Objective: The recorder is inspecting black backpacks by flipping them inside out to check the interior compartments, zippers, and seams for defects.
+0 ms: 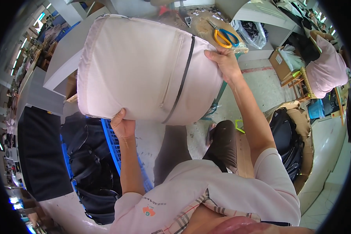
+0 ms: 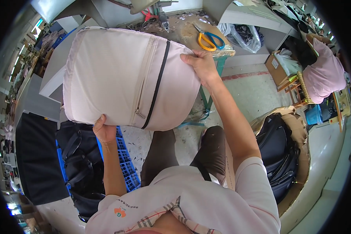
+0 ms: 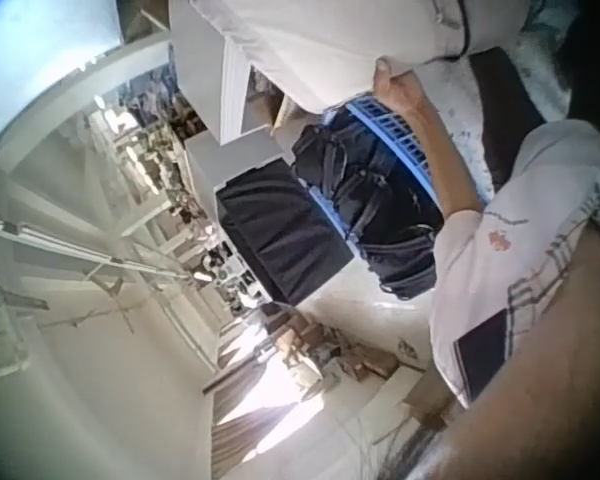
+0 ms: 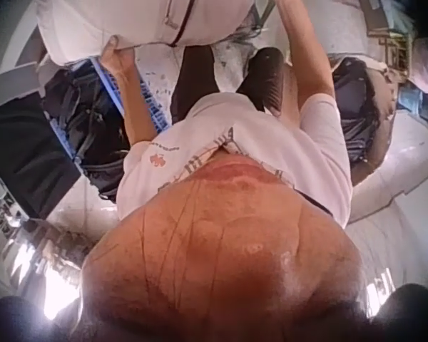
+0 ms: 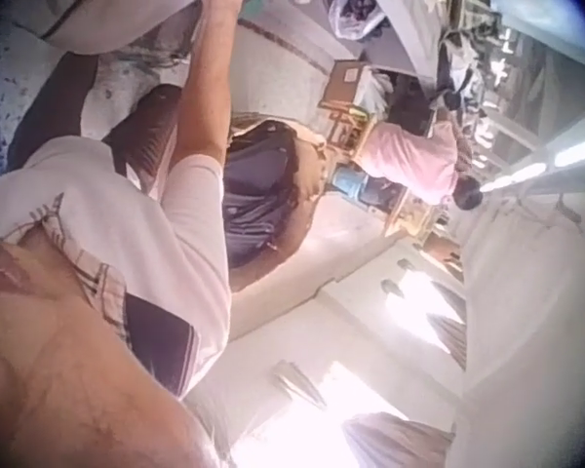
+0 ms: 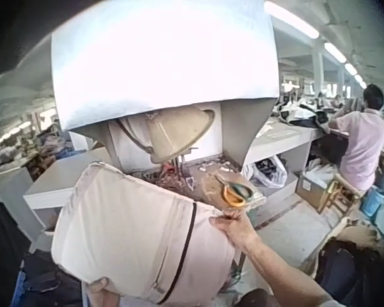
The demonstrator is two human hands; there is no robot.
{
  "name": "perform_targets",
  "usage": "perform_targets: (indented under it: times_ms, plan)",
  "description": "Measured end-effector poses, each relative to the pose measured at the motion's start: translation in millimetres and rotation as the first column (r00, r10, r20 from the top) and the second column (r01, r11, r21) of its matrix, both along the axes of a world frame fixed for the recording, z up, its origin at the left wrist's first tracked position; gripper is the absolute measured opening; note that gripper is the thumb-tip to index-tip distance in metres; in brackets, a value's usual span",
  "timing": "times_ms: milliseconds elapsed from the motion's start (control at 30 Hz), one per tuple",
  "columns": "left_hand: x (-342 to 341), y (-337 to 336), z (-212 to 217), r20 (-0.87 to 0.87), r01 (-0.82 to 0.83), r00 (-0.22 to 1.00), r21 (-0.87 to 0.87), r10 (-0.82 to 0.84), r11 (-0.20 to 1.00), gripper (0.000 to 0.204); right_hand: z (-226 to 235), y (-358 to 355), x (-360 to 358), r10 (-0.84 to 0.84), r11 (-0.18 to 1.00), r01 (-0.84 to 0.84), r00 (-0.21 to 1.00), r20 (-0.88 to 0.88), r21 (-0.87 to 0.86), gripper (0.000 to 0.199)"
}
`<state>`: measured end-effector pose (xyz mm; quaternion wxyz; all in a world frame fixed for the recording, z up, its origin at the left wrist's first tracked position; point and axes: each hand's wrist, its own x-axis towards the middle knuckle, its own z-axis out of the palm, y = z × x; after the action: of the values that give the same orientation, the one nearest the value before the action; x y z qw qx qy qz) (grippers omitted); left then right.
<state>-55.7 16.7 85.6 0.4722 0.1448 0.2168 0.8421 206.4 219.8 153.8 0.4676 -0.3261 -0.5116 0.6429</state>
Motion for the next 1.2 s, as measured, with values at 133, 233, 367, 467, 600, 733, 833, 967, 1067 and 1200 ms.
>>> perform_targets:
  times_ms: [133,233,367,467,600,733,833,967,1067,1200]
  plan:
    - [-1.4,15.6,-4.3,0.047,-0.021,0.999,-0.045,0.023,0.999,0.05,0.0,23.1,-8.9,0.0,1.0,0.001,0.999,0.046,-0.032,0.013]
    - [-1.9,21.4,-9.6,-0.013,-0.055,0.998,-0.032,0.055,0.998,0.043,1.7,33.9,-14.8,-0.003,0.998,0.006,0.999,0.051,-0.06,0.014]
    - [-0.3,30.9,-7.4,0.049,0.003,0.999,-0.019,-0.002,1.0,0.042,4.7,43.4,-20.0,-0.059,0.996,0.062,0.997,0.043,-0.067,0.013]
    - [1.8,37.8,-5.8,0.086,-0.008,0.996,-0.036,0.011,0.999,0.042,4.9,51.1,-19.3,-0.041,0.997,0.043,0.999,0.033,-0.063,0.013]
    - [4.0,44.5,-7.9,0.094,0.009,0.996,-0.053,-0.004,0.999,0.042,4.7,54.6,-14.6,-0.014,0.998,0.016,0.999,0.031,-0.056,0.014]
    - [9.1,45.9,-9.4,0.113,0.024,0.993,-0.047,-0.019,0.999,0.043,-3.2,57.5,-5.0,-0.002,0.999,0.004,0.998,0.062,-0.035,0.016]
    - [14.6,45.9,-13.2,0.096,0.022,0.995,-0.069,-0.015,0.997,0.045,-7.0,53.8,2.3,-0.015,0.999,0.017,0.999,0.048,-0.035,0.016]
    - [22.1,45.9,-14.6,0.093,0.111,0.989,0.003,-0.111,0.994,0.045,-8.8,47.7,13.3,-0.021,1.0,0.022,0.996,0.092,-0.019,0.017]
    - [29.2,48.6,-12.0,0.092,0.11,0.99,-0.019,-0.107,0.994,0.048,-7.1,43.6,19.9,-0.008,1.0,0.009,0.998,0.068,-0.018,0.015]
    - [34.1,53.5,-15.7,0.069,0.063,0.996,-0.055,-0.06,0.996,0.05,-9.9,47.0,28.4,0.007,0.999,-0.006,0.999,0.044,-0.035,0.017]
